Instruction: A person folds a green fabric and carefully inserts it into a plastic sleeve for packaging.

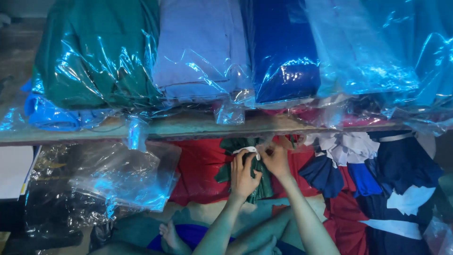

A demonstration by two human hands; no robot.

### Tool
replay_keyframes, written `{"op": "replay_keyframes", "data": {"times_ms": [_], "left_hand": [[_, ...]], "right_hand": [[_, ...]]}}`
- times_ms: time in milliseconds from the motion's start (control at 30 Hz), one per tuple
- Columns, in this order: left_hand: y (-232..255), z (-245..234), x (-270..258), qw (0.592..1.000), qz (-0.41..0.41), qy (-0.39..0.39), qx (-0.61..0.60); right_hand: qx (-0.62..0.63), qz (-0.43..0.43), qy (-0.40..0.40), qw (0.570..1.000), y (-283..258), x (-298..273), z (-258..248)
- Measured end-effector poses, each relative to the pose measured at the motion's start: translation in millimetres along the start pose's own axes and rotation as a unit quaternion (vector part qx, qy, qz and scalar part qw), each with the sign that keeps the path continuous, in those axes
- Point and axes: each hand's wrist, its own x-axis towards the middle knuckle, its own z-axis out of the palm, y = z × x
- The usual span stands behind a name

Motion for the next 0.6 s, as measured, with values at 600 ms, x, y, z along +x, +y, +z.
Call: {"op": "replay_keyframes", "data": {"times_ms": [600], "left_hand": [[-13, 4, -1, 0.999, 0.026, -0.018, 0.017]], "right_hand": [[-0.213, -0.106, 0.050, 0.970, -48, 8, -45]]}}
